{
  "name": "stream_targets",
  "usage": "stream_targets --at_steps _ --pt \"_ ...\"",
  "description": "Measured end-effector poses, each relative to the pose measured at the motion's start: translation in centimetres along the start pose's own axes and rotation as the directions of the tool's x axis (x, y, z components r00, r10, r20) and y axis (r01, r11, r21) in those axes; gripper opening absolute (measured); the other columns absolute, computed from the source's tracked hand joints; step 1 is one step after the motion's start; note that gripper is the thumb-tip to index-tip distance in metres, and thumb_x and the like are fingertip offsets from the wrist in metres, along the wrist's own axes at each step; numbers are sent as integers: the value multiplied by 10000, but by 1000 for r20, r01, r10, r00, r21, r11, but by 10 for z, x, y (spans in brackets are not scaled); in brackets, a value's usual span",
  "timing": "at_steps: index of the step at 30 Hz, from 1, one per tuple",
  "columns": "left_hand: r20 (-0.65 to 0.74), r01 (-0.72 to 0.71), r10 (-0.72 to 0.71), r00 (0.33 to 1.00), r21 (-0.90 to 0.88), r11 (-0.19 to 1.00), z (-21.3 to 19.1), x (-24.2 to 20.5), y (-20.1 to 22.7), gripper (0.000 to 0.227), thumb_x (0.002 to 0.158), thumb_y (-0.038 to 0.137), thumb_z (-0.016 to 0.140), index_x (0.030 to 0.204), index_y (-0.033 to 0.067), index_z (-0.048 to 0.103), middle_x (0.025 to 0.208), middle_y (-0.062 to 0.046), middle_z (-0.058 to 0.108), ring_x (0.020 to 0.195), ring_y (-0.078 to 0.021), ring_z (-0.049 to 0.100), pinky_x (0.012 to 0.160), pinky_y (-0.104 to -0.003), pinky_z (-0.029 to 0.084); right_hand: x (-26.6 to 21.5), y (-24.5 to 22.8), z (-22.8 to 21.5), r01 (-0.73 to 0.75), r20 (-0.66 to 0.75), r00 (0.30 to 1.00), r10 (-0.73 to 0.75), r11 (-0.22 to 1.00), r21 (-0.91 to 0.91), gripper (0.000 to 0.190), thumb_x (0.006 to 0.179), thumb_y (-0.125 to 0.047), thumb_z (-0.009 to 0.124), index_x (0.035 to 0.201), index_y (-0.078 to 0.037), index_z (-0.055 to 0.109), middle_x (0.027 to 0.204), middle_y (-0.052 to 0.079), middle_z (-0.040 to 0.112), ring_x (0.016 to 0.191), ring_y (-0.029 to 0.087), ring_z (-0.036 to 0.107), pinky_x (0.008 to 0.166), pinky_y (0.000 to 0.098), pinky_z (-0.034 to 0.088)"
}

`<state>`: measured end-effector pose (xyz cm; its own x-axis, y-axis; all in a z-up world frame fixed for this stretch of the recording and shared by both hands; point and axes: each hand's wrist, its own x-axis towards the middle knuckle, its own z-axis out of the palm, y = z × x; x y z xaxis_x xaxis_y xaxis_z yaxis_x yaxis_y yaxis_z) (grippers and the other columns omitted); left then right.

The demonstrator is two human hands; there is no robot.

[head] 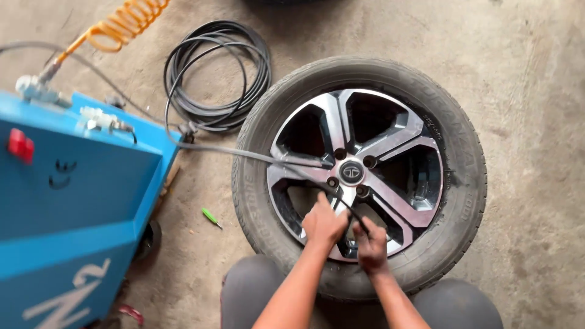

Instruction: The person sits on the floor of a tire shop with a detached car wheel and attaches an inflation hose to the tire valve. They press buttons on the blue nitrogen tire inflator machine, hold the hose on the valve while the tire fills, then remove the hose from the valve.

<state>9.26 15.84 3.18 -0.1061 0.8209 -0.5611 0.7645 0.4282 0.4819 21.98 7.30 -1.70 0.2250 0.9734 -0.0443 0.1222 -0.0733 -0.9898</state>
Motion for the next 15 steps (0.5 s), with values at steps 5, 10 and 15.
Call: stream_targets --at_steps 5,10,15 --pt "96 39 -55 994 162 986 -24 10 27 899 782 775 650 1336 76 541 1004 -247 731 982 -440 697 875 -499 552 1 -9 -6 -7 55 998 18 982 -191 311 960 -253 656 786 3 625 609 111 539 503 235 535 512 357 414" --pt "112 17 -42 993 215 977 -8 33 24 948 776 774 643 1364 44 505 1029 -238 722 924 -438 714 810 -516 568 22 -41 -5 107 56 994 -98 974 -200 301 964 -254 651 908 39 620 771 141 597 662 324 589 602 376 475" --pt "54 1 -12 998 208 978 4 37 19 953 733 783 673 1308 33 546 1006 -227 735 869 -457 716 766 -536 571 27 -58 -18 -5 86 996 33 951 -310 230 908 -201 631 870 22 588 787 145 547 736 356 527 662 412 440"
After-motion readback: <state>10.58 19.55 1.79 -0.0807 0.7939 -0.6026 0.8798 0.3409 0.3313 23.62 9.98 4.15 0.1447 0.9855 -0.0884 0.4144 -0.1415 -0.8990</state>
